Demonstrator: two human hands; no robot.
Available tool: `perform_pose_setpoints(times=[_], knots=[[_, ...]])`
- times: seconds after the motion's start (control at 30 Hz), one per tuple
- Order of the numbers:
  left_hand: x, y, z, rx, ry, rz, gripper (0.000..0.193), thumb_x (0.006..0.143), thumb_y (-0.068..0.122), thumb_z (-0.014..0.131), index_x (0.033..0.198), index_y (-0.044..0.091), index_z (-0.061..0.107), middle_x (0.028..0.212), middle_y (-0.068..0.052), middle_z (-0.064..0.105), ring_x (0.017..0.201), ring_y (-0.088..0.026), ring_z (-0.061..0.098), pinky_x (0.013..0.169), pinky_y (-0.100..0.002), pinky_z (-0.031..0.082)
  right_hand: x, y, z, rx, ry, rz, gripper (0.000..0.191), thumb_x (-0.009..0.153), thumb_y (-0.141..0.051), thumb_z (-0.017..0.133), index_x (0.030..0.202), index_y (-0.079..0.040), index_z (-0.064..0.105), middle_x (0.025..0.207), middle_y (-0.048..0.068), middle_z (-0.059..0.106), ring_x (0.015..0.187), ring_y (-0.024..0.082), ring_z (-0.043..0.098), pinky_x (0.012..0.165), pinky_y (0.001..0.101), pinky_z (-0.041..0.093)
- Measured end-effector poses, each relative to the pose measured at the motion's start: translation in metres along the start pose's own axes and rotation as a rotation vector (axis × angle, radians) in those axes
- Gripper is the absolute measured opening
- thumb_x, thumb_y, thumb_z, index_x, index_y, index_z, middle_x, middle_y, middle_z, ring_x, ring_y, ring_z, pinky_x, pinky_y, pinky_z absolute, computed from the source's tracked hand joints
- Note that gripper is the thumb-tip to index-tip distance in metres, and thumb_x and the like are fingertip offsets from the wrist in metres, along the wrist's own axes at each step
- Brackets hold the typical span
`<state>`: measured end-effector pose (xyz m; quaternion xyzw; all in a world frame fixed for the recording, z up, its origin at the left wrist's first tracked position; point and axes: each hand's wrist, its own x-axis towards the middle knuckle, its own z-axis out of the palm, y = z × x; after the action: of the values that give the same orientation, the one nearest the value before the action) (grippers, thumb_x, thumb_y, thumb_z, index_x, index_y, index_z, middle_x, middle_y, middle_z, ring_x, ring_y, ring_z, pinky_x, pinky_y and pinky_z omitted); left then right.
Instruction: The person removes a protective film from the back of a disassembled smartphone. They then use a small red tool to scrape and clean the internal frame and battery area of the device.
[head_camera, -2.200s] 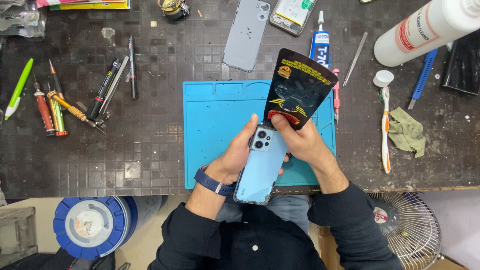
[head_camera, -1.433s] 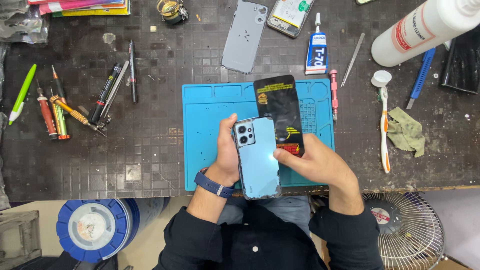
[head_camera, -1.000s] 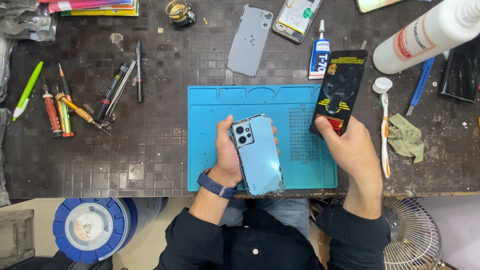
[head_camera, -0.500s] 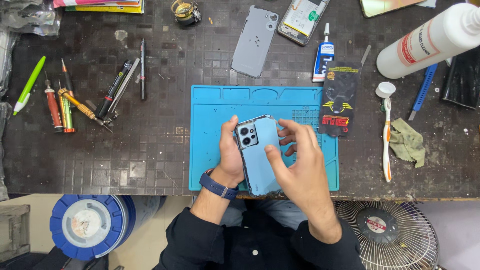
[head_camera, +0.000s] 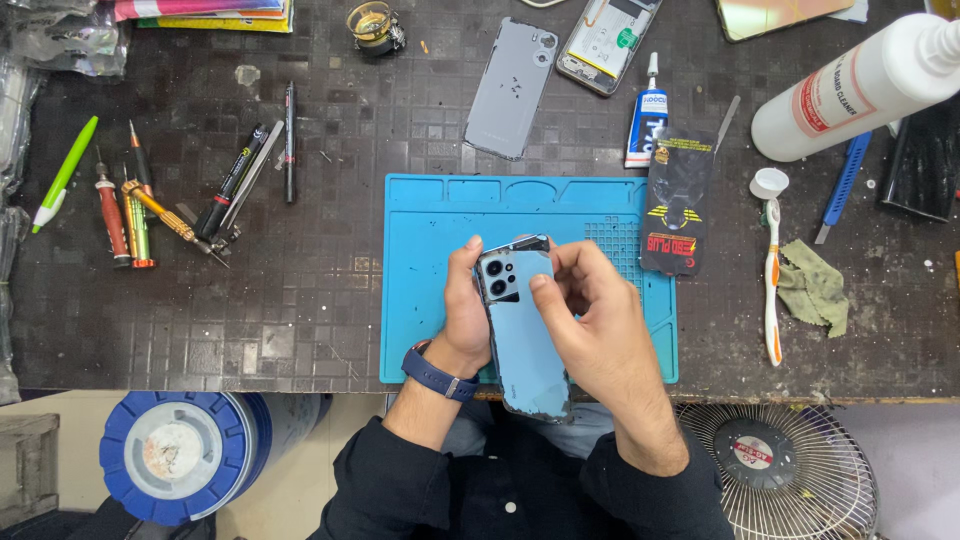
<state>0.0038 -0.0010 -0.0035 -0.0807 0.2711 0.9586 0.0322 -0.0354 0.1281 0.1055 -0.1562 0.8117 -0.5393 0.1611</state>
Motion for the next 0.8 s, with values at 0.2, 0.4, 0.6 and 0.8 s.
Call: perform_pose_setpoints(times=[0.2, 0.4, 0.6, 0.8], knots=[[0.001, 0.000, 0.001, 0.020, 0.072, -0.025, 0.078, 0.102, 0.061, 0.027, 0.131, -0.001, 0.063, 0.112, -0.011, 0.071, 0.101, -0.022, 0.068, 0.089, -0.036, 0.055, -0.003, -0.008, 0.001, -0.035, 0.000, -0.048, 0.014, 0.096, -0.011, 0.067, 0.103, 0.001, 0.064, 0.081, 0.002, 0.069, 0.072, 0.006, 0.064, 0.058, 0.0222, 0.053], [0.002, 0.001, 0.006, 0.003, 0.003, -0.046, 0.078, 0.102, 0.063, 0.024, 0.126, 0.000, 0.062, 0.109, -0.015, 0.071, 0.099, -0.025, 0.069, 0.089, -0.042, 0.056, -0.010, -0.017, 0.002, -0.037, -0.008, -0.130, 0.013, 0.097, -0.009, 0.065, 0.104, 0.002, 0.061, 0.087, 0.004, 0.070, 0.074, 0.008, 0.067, 0.059, 0.0243, 0.059], [0.002, 0.001, 0.009, -0.078, 0.018, -0.085, 0.078, 0.101, 0.064, 0.023, 0.128, 0.001, 0.060, 0.109, -0.017, 0.070, 0.098, -0.028, 0.069, 0.090, -0.043, 0.056, -0.015, -0.027, 0.010, -0.044, -0.009, -0.026, 0.014, 0.095, -0.009, 0.066, 0.104, 0.001, 0.061, 0.084, 0.005, 0.070, 0.067, 0.009, 0.066, 0.054, 0.0250, 0.055], [0.002, 0.003, 0.008, -0.210, 0.015, -0.014, 0.074, 0.104, 0.061, 0.023, 0.127, -0.001, 0.056, 0.107, -0.013, 0.064, 0.100, -0.026, 0.064, 0.083, -0.041, 0.053, -0.033, -0.031, 0.024, -0.142, -0.121, 0.000, 0.044, 0.083, -0.014, 0.076, 0.120, -0.001, 0.054, 0.104, 0.011, 0.063, 0.076, 0.016, 0.069, 0.054, 0.0288, 0.058]])
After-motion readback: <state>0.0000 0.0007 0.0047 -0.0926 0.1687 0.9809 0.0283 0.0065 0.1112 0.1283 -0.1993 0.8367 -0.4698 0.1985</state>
